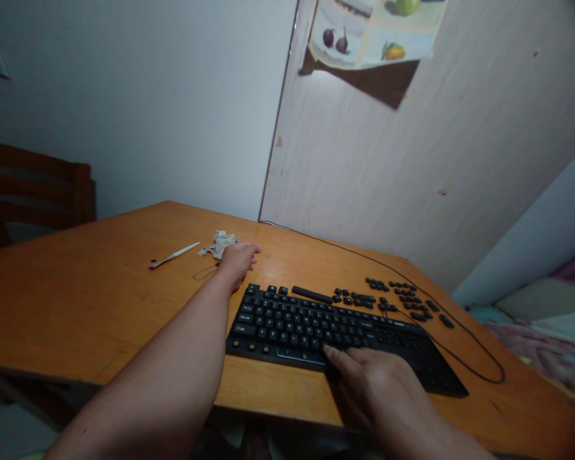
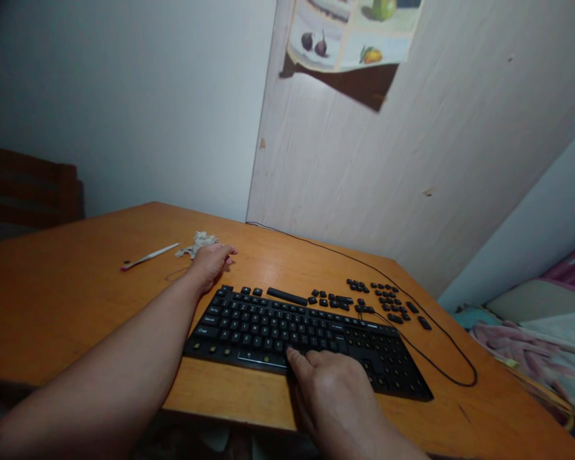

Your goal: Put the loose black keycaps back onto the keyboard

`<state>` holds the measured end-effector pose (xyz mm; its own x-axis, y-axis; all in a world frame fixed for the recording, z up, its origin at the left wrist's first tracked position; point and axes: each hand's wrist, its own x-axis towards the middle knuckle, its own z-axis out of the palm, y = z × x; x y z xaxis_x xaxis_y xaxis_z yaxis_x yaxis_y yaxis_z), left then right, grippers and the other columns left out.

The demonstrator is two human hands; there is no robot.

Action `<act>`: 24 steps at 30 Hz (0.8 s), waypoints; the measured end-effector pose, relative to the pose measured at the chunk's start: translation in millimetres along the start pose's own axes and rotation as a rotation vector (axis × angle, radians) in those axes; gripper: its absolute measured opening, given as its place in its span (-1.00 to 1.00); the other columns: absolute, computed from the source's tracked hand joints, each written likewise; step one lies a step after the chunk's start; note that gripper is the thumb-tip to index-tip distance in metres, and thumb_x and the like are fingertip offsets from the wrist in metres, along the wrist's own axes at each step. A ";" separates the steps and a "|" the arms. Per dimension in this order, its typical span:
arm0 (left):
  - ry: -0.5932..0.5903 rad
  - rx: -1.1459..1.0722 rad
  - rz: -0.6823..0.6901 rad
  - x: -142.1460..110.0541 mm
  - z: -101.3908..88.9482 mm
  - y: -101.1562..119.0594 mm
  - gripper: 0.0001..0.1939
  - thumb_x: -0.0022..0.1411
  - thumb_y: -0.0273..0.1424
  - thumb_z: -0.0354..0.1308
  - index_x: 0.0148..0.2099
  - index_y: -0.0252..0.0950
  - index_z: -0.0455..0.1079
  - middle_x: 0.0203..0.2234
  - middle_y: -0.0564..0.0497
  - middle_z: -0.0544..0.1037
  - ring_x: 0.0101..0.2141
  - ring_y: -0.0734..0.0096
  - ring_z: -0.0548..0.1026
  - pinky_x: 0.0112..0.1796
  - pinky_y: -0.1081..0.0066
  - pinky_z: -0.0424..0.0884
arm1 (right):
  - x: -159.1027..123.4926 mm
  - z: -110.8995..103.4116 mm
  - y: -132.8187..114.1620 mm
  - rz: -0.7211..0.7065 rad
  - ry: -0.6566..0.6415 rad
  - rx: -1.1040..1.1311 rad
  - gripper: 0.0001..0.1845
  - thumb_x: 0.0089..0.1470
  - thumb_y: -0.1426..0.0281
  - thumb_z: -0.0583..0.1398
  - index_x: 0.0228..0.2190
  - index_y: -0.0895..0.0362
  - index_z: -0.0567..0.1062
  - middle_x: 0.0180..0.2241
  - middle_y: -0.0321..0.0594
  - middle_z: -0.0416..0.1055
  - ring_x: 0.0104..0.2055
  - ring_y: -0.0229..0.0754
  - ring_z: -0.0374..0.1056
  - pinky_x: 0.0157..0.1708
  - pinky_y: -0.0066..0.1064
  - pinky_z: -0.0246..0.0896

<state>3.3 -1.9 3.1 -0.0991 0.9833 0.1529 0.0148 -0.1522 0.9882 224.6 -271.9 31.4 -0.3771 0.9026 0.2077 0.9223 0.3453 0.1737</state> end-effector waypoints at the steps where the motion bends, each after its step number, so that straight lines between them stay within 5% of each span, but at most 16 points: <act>1: 0.000 0.000 0.002 0.1 0.0 -0.1 -0.75 -0.05 -0.25 0.16 -0.40 -0.34 0.47 -0.66 0.08 0.36 -0.63 0.49 0.26 -0.58 0.49 0.12 | 0.5 1.2 0.1 0.010 -0.001 0.008 -0.55 0.08 0.50 0.10 0.00 0.11 0.54 -0.43 -0.24 0.53 -0.42 -0.12 0.47 -0.43 -0.34 0.25; 10: -0.013 0.000 0.009 5.1 0.0 -5.8 -0.77 -0.07 -0.26 0.16 -0.41 -0.33 0.46 -0.68 0.09 0.36 -0.62 0.47 0.30 -0.57 0.48 0.18 | 2.6 -5.8 11.1 0.085 -0.020 0.202 -0.58 0.12 0.48 0.09 -0.03 0.06 0.56 -0.32 -0.21 0.58 -0.30 -0.15 0.50 -0.29 -0.38 0.31; 14: -0.016 0.000 0.010 6.2 -0.3 -7.5 -0.75 -0.06 -0.24 0.17 -0.40 -0.33 0.46 -0.68 0.09 0.36 -0.64 0.48 0.29 -0.57 0.47 0.17 | 19.4 -10.4 49.2 0.207 0.047 0.272 -0.63 0.20 0.36 0.08 -0.04 0.02 0.57 -0.12 -0.20 0.59 -0.10 -0.09 0.49 -0.11 -0.32 0.30; 19: -0.024 -0.003 0.006 6.4 -0.5 -7.6 -0.74 -0.05 -0.24 0.17 -0.38 -0.33 0.46 -0.68 0.10 0.35 -0.63 0.48 0.29 -0.57 0.48 0.17 | 62.0 -0.7 107.3 0.406 -0.035 0.262 -0.70 0.18 0.30 0.12 -0.19 0.05 0.63 -0.25 -0.17 0.61 -0.19 -0.08 0.49 -0.24 -0.37 0.23; 24: -0.030 -0.004 0.002 6.5 -0.9 -7.3 -0.74 -0.04 -0.23 0.17 -0.38 -0.33 0.46 -0.68 0.11 0.35 -0.63 0.48 0.29 -0.56 0.48 0.18 | 95.8 14.7 134.7 0.504 -0.181 0.216 -0.73 0.09 0.27 0.20 -0.20 0.03 0.65 -0.34 -0.19 0.59 -0.31 -0.12 0.44 -0.41 -0.39 0.08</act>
<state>1.6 5.5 -3.1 -0.0696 0.9854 0.1552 0.0113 -0.1548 0.9879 314.0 -135.1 60.5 0.1166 0.9923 0.0424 0.9879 -0.1115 -0.1079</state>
